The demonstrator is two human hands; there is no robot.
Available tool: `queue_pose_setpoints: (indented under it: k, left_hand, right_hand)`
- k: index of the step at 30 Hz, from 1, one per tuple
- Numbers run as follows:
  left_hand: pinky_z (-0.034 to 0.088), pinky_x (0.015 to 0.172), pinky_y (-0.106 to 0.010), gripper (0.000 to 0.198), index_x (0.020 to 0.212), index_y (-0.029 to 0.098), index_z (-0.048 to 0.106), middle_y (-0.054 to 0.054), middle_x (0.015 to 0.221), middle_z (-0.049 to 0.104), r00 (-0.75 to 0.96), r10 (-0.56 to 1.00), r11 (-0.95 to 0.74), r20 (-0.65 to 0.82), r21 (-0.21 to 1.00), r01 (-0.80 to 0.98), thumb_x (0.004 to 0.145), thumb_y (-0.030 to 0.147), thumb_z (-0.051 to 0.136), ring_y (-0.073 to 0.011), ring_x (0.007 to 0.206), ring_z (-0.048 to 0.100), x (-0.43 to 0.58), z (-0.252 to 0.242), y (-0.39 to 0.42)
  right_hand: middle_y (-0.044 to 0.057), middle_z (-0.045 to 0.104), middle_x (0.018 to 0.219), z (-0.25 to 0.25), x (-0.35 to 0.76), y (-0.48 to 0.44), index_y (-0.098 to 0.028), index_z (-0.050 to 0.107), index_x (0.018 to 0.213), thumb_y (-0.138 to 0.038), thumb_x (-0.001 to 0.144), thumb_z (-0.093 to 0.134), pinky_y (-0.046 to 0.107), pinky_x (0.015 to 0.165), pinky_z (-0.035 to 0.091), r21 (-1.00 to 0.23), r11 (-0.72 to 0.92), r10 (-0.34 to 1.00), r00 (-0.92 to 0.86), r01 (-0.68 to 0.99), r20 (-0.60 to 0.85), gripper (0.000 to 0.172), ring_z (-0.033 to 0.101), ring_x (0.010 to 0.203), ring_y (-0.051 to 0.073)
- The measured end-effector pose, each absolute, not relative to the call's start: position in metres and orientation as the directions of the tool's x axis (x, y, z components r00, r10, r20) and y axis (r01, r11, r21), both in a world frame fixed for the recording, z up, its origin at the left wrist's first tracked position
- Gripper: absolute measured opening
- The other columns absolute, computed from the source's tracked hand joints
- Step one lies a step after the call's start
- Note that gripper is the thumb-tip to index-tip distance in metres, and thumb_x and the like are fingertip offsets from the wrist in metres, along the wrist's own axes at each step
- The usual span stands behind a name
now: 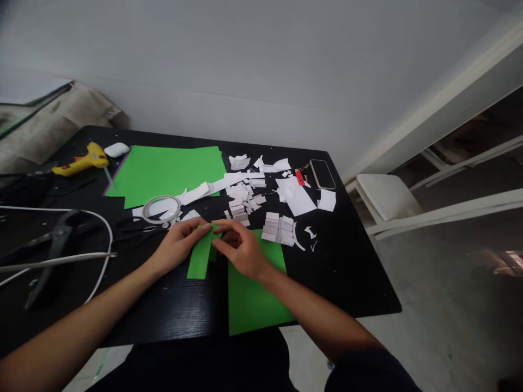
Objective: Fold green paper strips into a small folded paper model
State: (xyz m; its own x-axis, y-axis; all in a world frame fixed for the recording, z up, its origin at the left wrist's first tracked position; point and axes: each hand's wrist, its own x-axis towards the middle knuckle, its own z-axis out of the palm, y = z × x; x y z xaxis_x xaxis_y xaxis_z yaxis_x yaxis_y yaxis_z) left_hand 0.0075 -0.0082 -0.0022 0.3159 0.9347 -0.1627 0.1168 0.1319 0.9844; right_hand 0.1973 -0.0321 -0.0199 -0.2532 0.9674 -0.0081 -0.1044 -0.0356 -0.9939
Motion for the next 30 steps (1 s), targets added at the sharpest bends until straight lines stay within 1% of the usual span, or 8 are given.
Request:
queue_pose_setpoints:
  k: [4,9,15,19,22,25,27,30]
  left_hand:
    - [0.036,0.051,-0.022,0.049,0.076,0.015,0.064,0.002,0.064,0.056,0.332,0.935,0.085,-0.125,0.987,0.134,0.088,0.062,0.067,-0.0116,0.057,0.047,0.007,-0.004,-0.008]
    - [0.035,0.051,-0.023,0.050,0.079,0.015,0.064,0.002,0.064,0.054,0.349,0.927,0.094,-0.141,0.984,0.148,0.089,0.064,0.064,-0.0120,0.056,0.045,0.007,-0.004,-0.008]
    - [0.034,0.051,-0.023,0.049,0.078,0.016,0.064,0.002,0.064,0.053,0.365,0.924,0.050,-0.117,0.981,0.188,0.091,0.063,0.062,-0.0124,0.057,0.045,0.008,-0.003,-0.009]
    - [0.036,0.052,-0.023,0.051,0.073,0.016,0.062,0.002,0.064,0.054,0.376,0.923,0.011,-0.076,0.985,0.172,0.094,0.063,0.060,-0.0127,0.058,0.047,0.008,-0.003,-0.010]
    - [0.037,0.047,-0.024,0.059,0.072,0.016,0.062,0.000,0.058,0.057,0.409,0.905,0.071,-0.115,0.990,0.122,0.097,0.068,0.051,-0.0130,0.051,0.049,0.008,-0.005,-0.012]
    - [0.036,0.042,-0.024,0.067,0.066,0.016,0.060,-0.001,0.050,0.056,0.431,0.888,0.141,-0.162,0.987,0.080,0.098,0.073,0.043,-0.0128,0.041,0.049,0.008,-0.007,-0.013]
    - [0.038,0.041,-0.024,0.065,0.067,0.017,0.058,-0.001,0.050,0.057,0.416,0.899,0.138,-0.139,0.990,0.033,0.097,0.074,0.046,-0.0127,0.040,0.050,0.008,-0.007,-0.013]
    - [0.043,0.044,-0.023,0.052,0.080,0.017,0.060,0.001,0.057,0.059,0.383,0.920,0.100,-0.082,0.995,-0.026,0.095,0.066,0.056,-0.0129,0.045,0.054,0.008,-0.004,-0.013]
  right_hand:
    - [0.002,0.070,0.104,-0.021,0.198,-0.032,-0.030,0.072,0.117,-0.025,0.082,0.080,0.026,0.064,0.058,-0.992,-0.050,0.965,-0.263,-0.115,-0.018,0.037,0.067,0.078,0.013]
    - [0.001,0.070,0.100,-0.021,0.197,-0.031,-0.029,0.074,0.113,-0.024,0.079,0.081,0.026,0.063,0.057,-0.991,-0.067,0.967,-0.253,-0.116,-0.036,0.034,0.066,0.077,0.013]
    - [-0.001,0.068,0.087,-0.018,0.196,-0.031,-0.025,0.074,0.102,-0.026,0.081,0.080,0.026,0.062,0.056,-0.989,-0.073,0.973,-0.225,-0.130,-0.043,0.021,0.064,0.071,0.013]
    - [0.000,0.069,0.083,-0.017,0.197,-0.031,-0.024,0.073,0.097,-0.032,0.083,0.080,0.029,0.064,0.056,-0.991,-0.077,0.976,-0.212,-0.112,-0.051,0.017,0.064,0.071,0.015]
    - [0.000,0.068,0.078,-0.017,0.197,-0.030,-0.024,0.072,0.093,-0.039,0.082,0.082,0.030,0.063,0.055,-0.990,-0.095,0.979,-0.192,-0.109,-0.073,0.021,0.064,0.068,0.016]
    - [-0.001,0.067,0.075,-0.015,0.197,-0.030,-0.023,0.070,0.088,-0.044,0.080,0.084,0.030,0.061,0.056,-0.985,-0.129,0.979,-0.170,-0.116,-0.109,0.027,0.064,0.066,0.016]
    - [-0.001,0.067,0.074,-0.013,0.196,-0.030,-0.022,0.068,0.085,-0.045,0.079,0.085,0.030,0.060,0.056,-0.981,-0.150,0.978,-0.161,-0.127,-0.129,0.029,0.064,0.064,0.016]
    - [-0.002,0.066,0.071,-0.011,0.196,-0.029,-0.022,0.067,0.083,-0.045,0.079,0.085,0.030,0.059,0.056,-0.976,-0.159,0.978,-0.161,-0.150,-0.135,0.030,0.063,0.061,0.015]
